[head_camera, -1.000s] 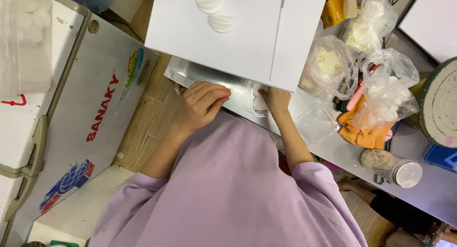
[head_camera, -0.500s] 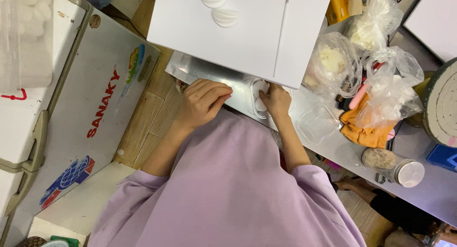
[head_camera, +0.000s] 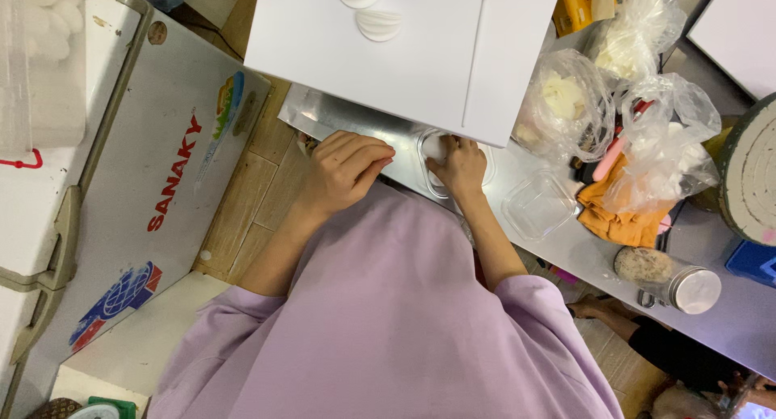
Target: The person rolls white fondant by hand into petal-like shapes, cleans a knife with a cloth, and organizes the pieces onto a board and into plastic containers.
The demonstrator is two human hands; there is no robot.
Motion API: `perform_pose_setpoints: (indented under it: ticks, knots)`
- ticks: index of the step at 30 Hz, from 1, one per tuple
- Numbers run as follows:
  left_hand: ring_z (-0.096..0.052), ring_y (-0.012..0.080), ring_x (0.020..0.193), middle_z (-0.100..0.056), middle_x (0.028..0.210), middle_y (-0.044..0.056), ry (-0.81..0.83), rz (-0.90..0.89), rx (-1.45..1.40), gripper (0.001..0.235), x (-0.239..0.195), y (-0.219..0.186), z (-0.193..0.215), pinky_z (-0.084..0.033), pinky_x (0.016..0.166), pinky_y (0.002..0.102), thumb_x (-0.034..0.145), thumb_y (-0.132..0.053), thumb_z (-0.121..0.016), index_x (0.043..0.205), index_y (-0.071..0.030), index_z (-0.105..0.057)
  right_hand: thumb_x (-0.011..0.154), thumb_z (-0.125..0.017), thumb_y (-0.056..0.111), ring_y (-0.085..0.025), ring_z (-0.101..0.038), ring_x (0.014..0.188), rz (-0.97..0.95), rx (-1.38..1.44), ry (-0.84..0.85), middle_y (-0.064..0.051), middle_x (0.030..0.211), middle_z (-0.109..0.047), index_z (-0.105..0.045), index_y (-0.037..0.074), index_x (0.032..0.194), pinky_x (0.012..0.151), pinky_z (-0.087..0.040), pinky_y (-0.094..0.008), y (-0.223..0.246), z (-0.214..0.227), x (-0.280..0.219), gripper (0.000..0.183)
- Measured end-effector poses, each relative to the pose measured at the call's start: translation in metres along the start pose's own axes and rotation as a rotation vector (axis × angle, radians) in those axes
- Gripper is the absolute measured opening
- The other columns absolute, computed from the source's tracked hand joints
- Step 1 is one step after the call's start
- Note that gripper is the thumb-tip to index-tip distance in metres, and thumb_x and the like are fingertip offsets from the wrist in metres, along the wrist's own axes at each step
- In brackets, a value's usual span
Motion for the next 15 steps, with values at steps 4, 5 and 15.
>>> perform_pose_setpoints:
  ticks: [4, 5, 15]
  knots:
    - [-0.072, 0.0204, 0.085, -0.075, 0.094, 0.005, -0.002, 0.005, -0.002, 0.006, 0.0002, 0.0024, -0.0011, -0.054, 0.078, 0.035, 0.093, -0.007, -0.077, 0.097, -0.006, -0.073, 0.061, -0.093, 0.035, -0.030, -0.064, 0.105, 0.013, -0.019, -0.002, -0.008, 0.116, -0.064, -0.071, 0.011, 0.115, 0.075, -0.055, -0.046, 0.0013, 0.0003, 0.0019, 0.063]
    - [-0.072, 0.0206, 0.085, -0.075, 0.094, 0.005, 0.012, 0.011, 0.010, 0.006, -0.0004, 0.0030, -0.0017, -0.054, 0.078, 0.035, 0.094, -0.007, -0.077, 0.097, -0.006, -0.073, 0.059, -0.093, 0.036, -0.030, -0.064, 0.106, 0.020, -0.022, -0.009, -0.008, 0.116, -0.064, -0.071, 0.011, 0.116, 0.074, -0.054, -0.046, 0.0024, 0.0012, 0.0018, 0.066]
    - [-0.072, 0.0204, 0.085, -0.075, 0.093, 0.006, 0.006, 0.000, 0.014, 0.006, 0.0009, 0.0036, -0.0034, -0.055, 0.080, 0.035, 0.094, -0.008, -0.077, 0.098, -0.006, -0.073, 0.061, -0.092, 0.036, -0.029, -0.064, 0.108, -0.008, -0.032, 0.023, -0.007, 0.119, -0.063, -0.071, 0.012, 0.113, 0.076, -0.054, -0.048, -0.0012, -0.0033, 0.0025, 0.061]
Point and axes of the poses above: each hand's wrist, its own x-axis towards the middle knuckle, its own z-axis out of the back of the hand, y = z × x, the point moved 6 cm from there along x, towards the middle knuckle
